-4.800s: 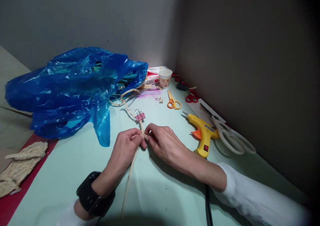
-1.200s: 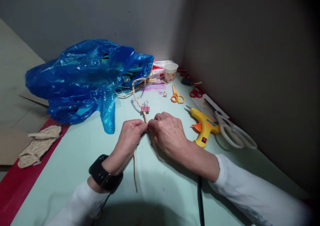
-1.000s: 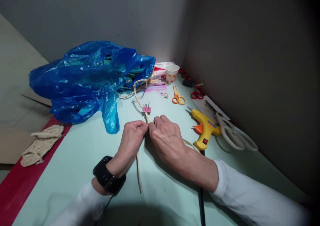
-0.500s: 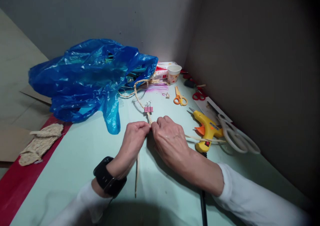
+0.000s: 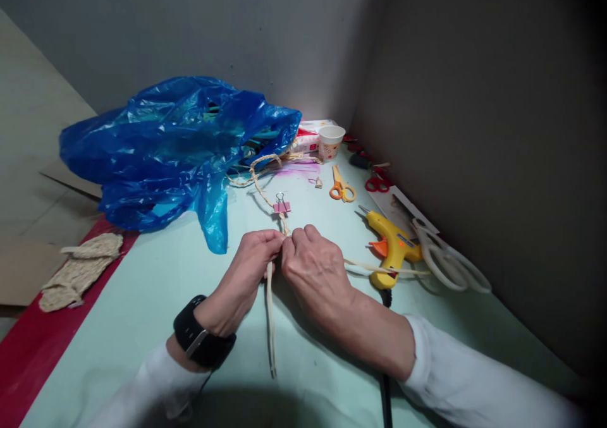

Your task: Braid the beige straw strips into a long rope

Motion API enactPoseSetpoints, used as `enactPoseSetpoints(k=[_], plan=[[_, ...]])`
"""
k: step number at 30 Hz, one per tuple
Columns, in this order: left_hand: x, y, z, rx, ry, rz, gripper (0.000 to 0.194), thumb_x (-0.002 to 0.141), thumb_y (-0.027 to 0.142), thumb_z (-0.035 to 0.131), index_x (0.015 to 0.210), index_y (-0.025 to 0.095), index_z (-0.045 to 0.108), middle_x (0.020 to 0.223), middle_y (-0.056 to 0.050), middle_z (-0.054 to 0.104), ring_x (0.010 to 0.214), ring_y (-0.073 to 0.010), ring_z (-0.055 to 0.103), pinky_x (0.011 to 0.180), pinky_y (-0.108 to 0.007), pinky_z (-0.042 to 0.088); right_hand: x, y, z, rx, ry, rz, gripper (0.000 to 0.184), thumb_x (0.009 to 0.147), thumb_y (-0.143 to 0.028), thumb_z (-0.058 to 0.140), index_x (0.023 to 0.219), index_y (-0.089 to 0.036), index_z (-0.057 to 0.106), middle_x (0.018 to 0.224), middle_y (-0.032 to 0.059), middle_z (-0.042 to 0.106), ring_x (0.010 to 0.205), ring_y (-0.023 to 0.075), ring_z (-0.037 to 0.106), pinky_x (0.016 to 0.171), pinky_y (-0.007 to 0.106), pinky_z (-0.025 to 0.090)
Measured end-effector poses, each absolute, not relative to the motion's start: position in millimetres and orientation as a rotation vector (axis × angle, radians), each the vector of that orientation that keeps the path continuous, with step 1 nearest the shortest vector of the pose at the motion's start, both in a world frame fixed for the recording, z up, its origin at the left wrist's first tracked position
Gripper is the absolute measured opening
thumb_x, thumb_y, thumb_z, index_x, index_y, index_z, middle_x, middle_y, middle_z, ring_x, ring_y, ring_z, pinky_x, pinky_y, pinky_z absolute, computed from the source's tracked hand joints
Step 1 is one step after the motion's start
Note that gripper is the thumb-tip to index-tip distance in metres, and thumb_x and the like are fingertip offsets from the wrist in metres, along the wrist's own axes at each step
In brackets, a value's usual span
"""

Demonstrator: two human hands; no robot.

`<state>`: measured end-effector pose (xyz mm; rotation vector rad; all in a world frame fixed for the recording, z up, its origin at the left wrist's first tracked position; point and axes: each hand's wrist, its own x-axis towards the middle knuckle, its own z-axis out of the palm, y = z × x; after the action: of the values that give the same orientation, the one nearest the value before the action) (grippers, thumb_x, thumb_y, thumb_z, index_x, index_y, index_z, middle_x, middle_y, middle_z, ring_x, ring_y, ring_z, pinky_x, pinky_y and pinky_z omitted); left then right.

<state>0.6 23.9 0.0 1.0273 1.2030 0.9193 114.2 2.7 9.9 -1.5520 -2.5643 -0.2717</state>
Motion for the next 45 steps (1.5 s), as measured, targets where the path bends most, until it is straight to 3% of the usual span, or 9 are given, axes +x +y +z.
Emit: enactPoseSetpoints(k=[11, 16, 23, 26, 29, 31, 34, 38, 45], plan=[[-3.3, 22.8, -2.2, 1.126, 1.231, 0.839, 0.007, 0.071, 0.02, 0.054, 0.068, 0.015, 0.058, 0.056, 0.006, 0.041, 0.049, -0.0061, 0.028, 0.046, -0.022, 0.017, 126.6, 0.9, 21.9, -1.593, -2.56, 0.136, 0.018, 0.082, -0.008, 0.049, 0.094, -0.011, 0.062, 0.089, 0.0127, 0.062, 0.08, 0.0214, 0.052, 0.065, 0.03, 0.036], [0.7, 21.1, 0.6, 1.195, 1.327, 0.811, 0.01, 0.072, 0.022, 0.055, 0.069, 0.013, 0.06, 0.055, 0.007, 0.04, 0.049, -0.0052, 0.027, 0.045, -0.022, 0.016, 144.7, 10.1, 26.7, -1.473, -2.527, 0.483, 0.02, 0.083, -0.009, 0.043, 0.08, -0.013, 0.062, 0.072, 0.0055, 0.059, 0.06, 0.0131, 0.039, 0.059, 0.028, 0.028], [-0.7, 22.5, 4.6, 1.239, 1.368, 0.797, 0.008, 0.07, 0.019, 0.056, 0.064, 0.014, 0.058, 0.052, 0.007, 0.041, 0.047, -0.005, 0.027, 0.044, -0.022, 0.015, 152.0, 19.0, 23.2, -1.415, -2.302, 0.74, 0.022, 0.08, -0.012, 0.044, 0.063, -0.014, 0.058, 0.055, -0.0011, 0.047, 0.055, 0.0103, 0.022, 0.053, 0.025, 0.023], [-3.1, 25.8, 6.1, 1.204, 1.348, 0.753, 0.01, 0.071, 0.021, 0.058, 0.063, 0.015, 0.056, 0.048, 0.008, 0.034, 0.045, -0.0057, 0.024, 0.043, -0.024, 0.014, 154.7, 24.2, 24.4, -1.372, -2.275, 0.774, 0.023, 0.081, -0.015, 0.048, 0.065, -0.015, 0.064, 0.053, -0.0015, 0.048, 0.054, 0.0102, 0.025, 0.053, 0.025, 0.024], [-5.7, 29.0, 6.1, 1.176, 1.323, 0.728, 0.012, 0.071, 0.023, 0.06, 0.063, 0.016, 0.055, 0.048, 0.008, 0.033, 0.044, -0.0057, 0.023, 0.043, -0.024, 0.012, 158.0, 30.1, 22.6, -1.376, -2.209, 0.735, 0.02, 0.084, -0.023, 0.053, 0.077, -0.017, 0.071, 0.064, 0.0013, 0.06, 0.058, 0.0107, 0.039, 0.056, 0.024, 0.027], [-6.7, 30.2, 5.6, 1.174, 1.311, 0.721, 0.013, 0.071, 0.024, 0.062, 0.063, 0.016, 0.055, 0.049, 0.008, 0.033, 0.044, -0.0054, 0.022, 0.043, -0.024, 0.011, 159.1, 34.0, 19.6, -1.36, -2.178, 0.714, 0.018, 0.084, -0.025, 0.056, 0.084, -0.016, 0.072, 0.076, 0.004, 0.065, 0.066, 0.0121, 0.048, 0.059, 0.024, 0.029], [-6.4, 30.3, 6.2, 1.194, 1.308, 0.713, 0.015, 0.071, 0.027, 0.064, 0.065, 0.015, 0.057, 0.05, 0.008, 0.037, 0.044, -0.0054, 0.023, 0.043, -0.024, 0.011, 158.7, 38.8, 15.2, -1.273, -2.194, 0.873, 0.018, 0.086, -0.02, 0.053, 0.082, -0.014, 0.069, 0.075, 0.0034, 0.067, 0.068, 0.0121, 0.053, 0.061, 0.022, 0.033], [-4.9, 28.2, 9.5, 1.228, 1.316, 0.69, 0.016, 0.074, 0.029, 0.061, 0.068, 0.014, 0.06, 0.054, 0.004, 0.047, 0.046, -0.0061, 0.024, 0.045, -0.024, 0.012, 156.4, 41.3, 10.7, -1.275, -2.117, 1.158, 0.017, 0.084, -0.012, 0.048, 0.084, -0.013, 0.064, 0.074, 0.0027, 0.068, 0.069, 0.0115, 0.057, 0.063, 0.021, 0.036], [-6.9, 28.8, 9.0, 1.287, 1.35, 0.717, 0.013, 0.072, 0.026, 0.059, 0.064, 0.016, 0.058, 0.049, 0.008, 0.035, 0.046, -0.0073, 0.024, 0.046, -0.024, 0.013, 151.8, 38.5, 4.7, -1.356, -2.105, 0.934, 0.023, 0.083, -0.017, 0.041, 0.082, -0.014, 0.064, 0.073, 0.0028, 0.063, 0.066, 0.0124, 0.049, 0.058, 0.023, 0.031]])
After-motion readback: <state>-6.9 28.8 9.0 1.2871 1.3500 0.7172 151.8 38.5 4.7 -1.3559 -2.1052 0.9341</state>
